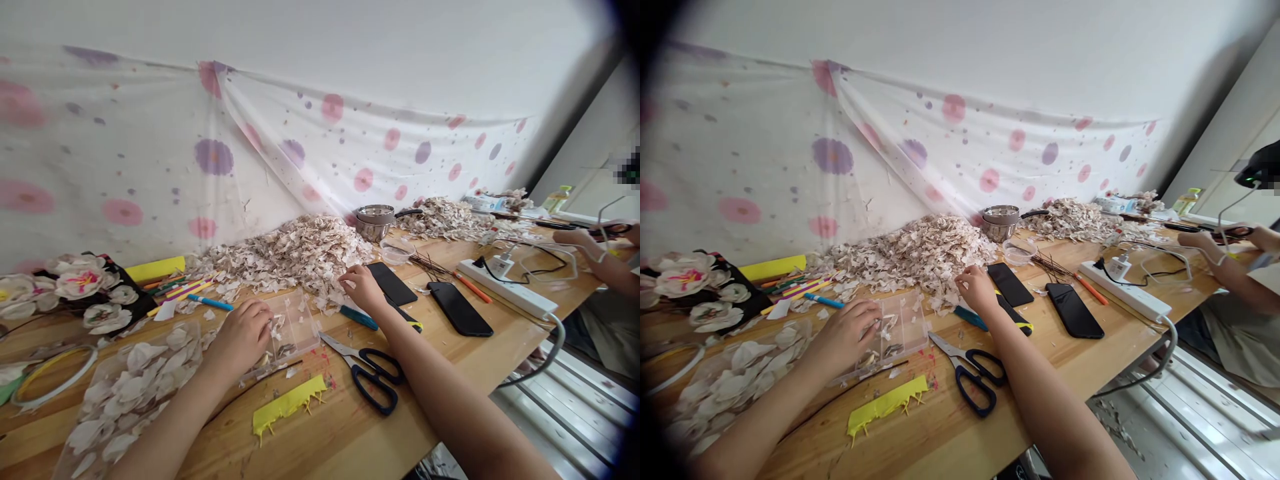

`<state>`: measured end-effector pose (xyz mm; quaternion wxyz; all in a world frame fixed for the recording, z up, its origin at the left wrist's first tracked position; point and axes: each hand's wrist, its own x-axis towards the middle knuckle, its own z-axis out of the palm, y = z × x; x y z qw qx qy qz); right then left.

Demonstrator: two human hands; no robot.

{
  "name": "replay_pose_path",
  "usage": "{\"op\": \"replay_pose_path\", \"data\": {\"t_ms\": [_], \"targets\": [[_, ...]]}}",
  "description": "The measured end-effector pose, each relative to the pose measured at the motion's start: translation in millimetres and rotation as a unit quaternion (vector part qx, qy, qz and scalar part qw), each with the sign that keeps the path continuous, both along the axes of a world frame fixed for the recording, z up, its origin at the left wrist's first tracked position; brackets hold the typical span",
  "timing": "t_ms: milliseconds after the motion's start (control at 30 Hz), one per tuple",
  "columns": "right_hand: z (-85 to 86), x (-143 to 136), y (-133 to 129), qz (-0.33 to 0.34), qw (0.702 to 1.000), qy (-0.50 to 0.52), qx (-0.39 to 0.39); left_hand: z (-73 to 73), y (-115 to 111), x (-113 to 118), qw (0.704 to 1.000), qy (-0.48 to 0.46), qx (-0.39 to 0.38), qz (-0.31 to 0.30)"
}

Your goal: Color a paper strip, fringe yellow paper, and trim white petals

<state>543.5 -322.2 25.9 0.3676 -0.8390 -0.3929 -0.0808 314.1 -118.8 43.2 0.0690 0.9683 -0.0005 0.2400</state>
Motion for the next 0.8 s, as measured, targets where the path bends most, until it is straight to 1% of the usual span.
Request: {"op": "replay_pose_path", "data": {"t_ms": [100,200,333,400,500,600,700,733,800], "targets": [[2.3,-3.8,2.3,-0.011,0.997,0.041,0.064,2.3,-2.3,-0.5,1.0,0.001,0.002,0.001],[4.5,-8.6,2.7,-0.013,0.987,0.107,0.12,3.9,-4.6,-0.8,1.0,-0.005,-0.002,0.003],[6.4,-12.5,2.3,-0.015,0.962,0.211,0.173,6.1,-7.9,-0.8,1.0,-0.002,-0.013,-0.005],[8.6,-15.2,1.4,0.002,0.946,0.261,0.191,7.4,-10.3,-1.0,1.0,-0.001,-0.026,-0.006],[14.6,-25.5,-0.9,0.052,0.925,0.319,0.2,9.7,-16.2,-2.1,0.997,0.002,-0.076,0.003],[21.7,-44.3,-2.3,0.138,0.897,0.38,0.18,12.6,-25.8,-4.3,0.984,0.019,-0.177,0.028],[26.6,-66.4,-1.4,0.253,0.851,0.445,0.119,15.9,-37.7,-6.4,0.95,0.048,-0.305,0.037],[27.4,-73.0,-0.9,0.281,0.842,0.451,0.098,17.2,-41.5,-6.8,0.937,0.059,-0.344,0.032],[27.7,-83.5,-0.2,0.321,0.835,0.444,0.062,20.0,-47.7,-7.2,0.91,0.084,-0.406,0.014]]}}
